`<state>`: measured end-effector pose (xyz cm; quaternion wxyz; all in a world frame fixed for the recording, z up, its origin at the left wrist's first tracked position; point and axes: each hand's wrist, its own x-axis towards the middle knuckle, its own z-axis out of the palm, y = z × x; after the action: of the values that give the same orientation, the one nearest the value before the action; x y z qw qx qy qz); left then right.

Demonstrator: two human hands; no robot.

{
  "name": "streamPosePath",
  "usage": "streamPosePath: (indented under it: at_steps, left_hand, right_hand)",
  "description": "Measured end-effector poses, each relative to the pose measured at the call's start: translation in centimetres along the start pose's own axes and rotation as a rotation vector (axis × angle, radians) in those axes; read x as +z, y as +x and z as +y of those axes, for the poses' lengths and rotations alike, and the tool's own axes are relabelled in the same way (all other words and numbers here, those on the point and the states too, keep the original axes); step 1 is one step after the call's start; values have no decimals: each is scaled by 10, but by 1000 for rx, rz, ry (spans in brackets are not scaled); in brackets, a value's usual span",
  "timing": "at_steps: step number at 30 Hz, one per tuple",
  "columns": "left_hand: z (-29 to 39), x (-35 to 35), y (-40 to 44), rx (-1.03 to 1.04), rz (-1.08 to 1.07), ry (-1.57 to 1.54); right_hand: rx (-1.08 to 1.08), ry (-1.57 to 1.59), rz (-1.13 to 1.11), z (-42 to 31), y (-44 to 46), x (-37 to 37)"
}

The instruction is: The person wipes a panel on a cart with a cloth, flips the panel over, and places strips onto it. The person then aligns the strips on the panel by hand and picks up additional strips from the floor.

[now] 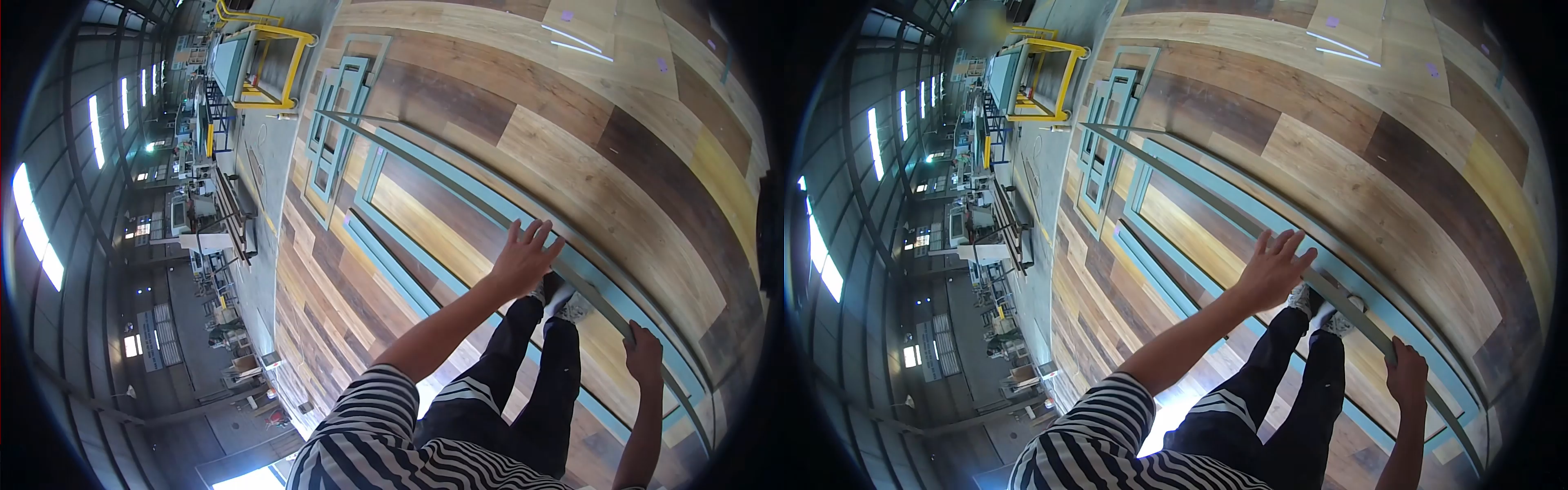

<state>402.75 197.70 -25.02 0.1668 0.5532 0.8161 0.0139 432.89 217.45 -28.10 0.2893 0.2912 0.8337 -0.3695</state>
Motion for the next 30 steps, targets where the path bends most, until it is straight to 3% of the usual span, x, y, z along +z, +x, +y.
streamPosePath:
  at_steps: [1, 2, 5, 7, 8, 10, 14, 17, 30]
  left_hand:
    - [4, -6, -8, -60, 137, -105]
    - [7, -4, -18, -62, 142, -97]
    - [2, 27, -51, -646, 499, -492]
    - [0, 43, -52, -1142, 602, -940]
    - [-5, 51, -46, -1245, 673, -1406]
    - [-4, 57, -41, -1361, 481, -1955]
    - [7, 81, -22, -1208, 325, -1988]
    - [6, 86, -20, -1237, 283, -1909]
    - [29, 2, -78, -1108, 447, -1879]
  right_hand:
    - [-8, 0, 5, 1, 1, -1]
    - [-21, 8, -5, 4, -1, 1]
    - [-36, 44, -32, 9, -6, 2]
    - [-37, 67, -51, 11, -9, 4]
    - [-47, 71, -41, 12, -10, 6]
    - [-61, 65, -37, 10, -11, 8]
    - [-48, 162, -73, 20, -17, 16]
    - [-39, 204, -70, 31, -23, 25]
    - [-22, 180, -99, -33, -114, -31]
